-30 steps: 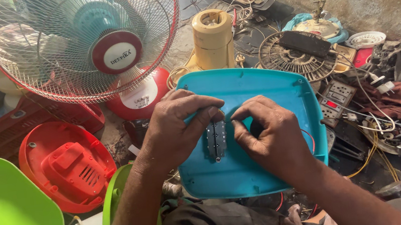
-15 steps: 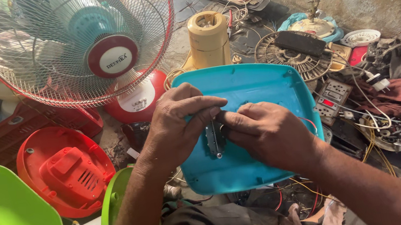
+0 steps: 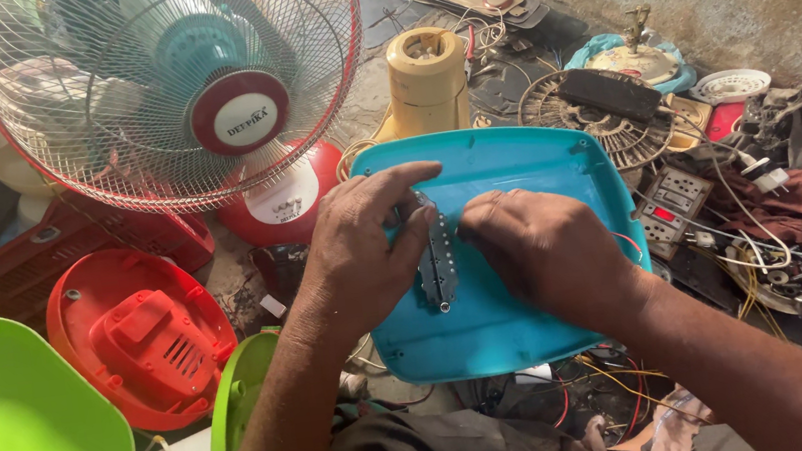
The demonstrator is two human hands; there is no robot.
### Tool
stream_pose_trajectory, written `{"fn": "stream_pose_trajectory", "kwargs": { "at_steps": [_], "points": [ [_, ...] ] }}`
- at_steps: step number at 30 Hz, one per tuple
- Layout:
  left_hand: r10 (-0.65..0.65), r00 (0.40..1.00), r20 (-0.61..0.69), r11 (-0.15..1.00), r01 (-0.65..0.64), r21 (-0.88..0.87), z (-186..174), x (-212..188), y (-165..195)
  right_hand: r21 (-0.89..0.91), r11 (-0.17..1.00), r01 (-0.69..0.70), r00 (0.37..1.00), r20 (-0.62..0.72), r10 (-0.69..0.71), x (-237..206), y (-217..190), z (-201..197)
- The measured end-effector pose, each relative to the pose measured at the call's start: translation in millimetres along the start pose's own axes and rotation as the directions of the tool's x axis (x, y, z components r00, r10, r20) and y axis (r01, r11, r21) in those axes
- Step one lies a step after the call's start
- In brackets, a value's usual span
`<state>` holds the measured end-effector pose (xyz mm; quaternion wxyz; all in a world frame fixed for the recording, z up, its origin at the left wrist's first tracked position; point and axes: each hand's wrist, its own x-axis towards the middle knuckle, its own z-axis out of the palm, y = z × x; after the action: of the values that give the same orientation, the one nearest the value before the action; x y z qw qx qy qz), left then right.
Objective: The person repairs an electric fan on a cluttered work surface. They handle the fan's blue plastic housing, strip and twist electrical wires by hand and with pliers, and work on a component mounted inside the housing, repositioning the housing repeatedly as they work.
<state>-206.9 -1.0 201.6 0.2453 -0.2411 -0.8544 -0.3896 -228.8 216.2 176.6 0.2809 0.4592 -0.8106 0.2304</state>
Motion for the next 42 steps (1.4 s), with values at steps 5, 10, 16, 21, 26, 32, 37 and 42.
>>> {"fn": "stream_pose_trajectory", "kwargs": {
  "at_steps": [5, 10, 16, 21, 26, 32, 37, 42],
  "points": [
    [0.016, 1.000, 0.027, 0.999, -0.017, 0.045, -2, -1, 0, 0.228, 0.937, -0.265, 0.964, 0.077, 0.254, 5, -2, 1],
    [0.060, 0.996, 0.069, 0.990, -0.068, 0.126, -2, 0, -1, 0.328, 0.885, -0.332, 0.943, 0.113, 0.312, 7, -2, -1],
    [0.027, 0.993, 0.115, 0.973, -0.052, 0.223, -1, 6, 1, 0.368, 0.879, -0.302, 0.952, 0.075, 0.296, 5, 3, 2],
    [-0.197, 0.965, 0.175, 0.950, 0.144, 0.277, 4, 11, 9, 0.412, 0.842, -0.347, 0.933, 0.067, 0.352, 5, 3, 4],
    [-0.285, 0.949, 0.133, 0.912, 0.226, 0.342, 11, 13, 18, 0.432, 0.773, -0.465, 0.880, 0.127, 0.458, 0, -3, -6],
    [-0.300, 0.954, 0.031, 0.906, 0.274, 0.323, 15, 10, 22, 0.392, 0.785, -0.480, 0.870, 0.100, 0.483, -7, -22, -8],
    [-0.211, 0.977, -0.036, 0.922, 0.211, 0.325, 16, 2, 25, 0.429, 0.589, -0.685, 0.716, 0.249, 0.652, -5, -27, -12],
    [-0.267, 0.963, -0.022, 0.911, 0.260, 0.319, 13, -2, 25, 0.473, 0.550, -0.688, 0.710, 0.282, 0.645, 6, -21, -11]
  ]
}}
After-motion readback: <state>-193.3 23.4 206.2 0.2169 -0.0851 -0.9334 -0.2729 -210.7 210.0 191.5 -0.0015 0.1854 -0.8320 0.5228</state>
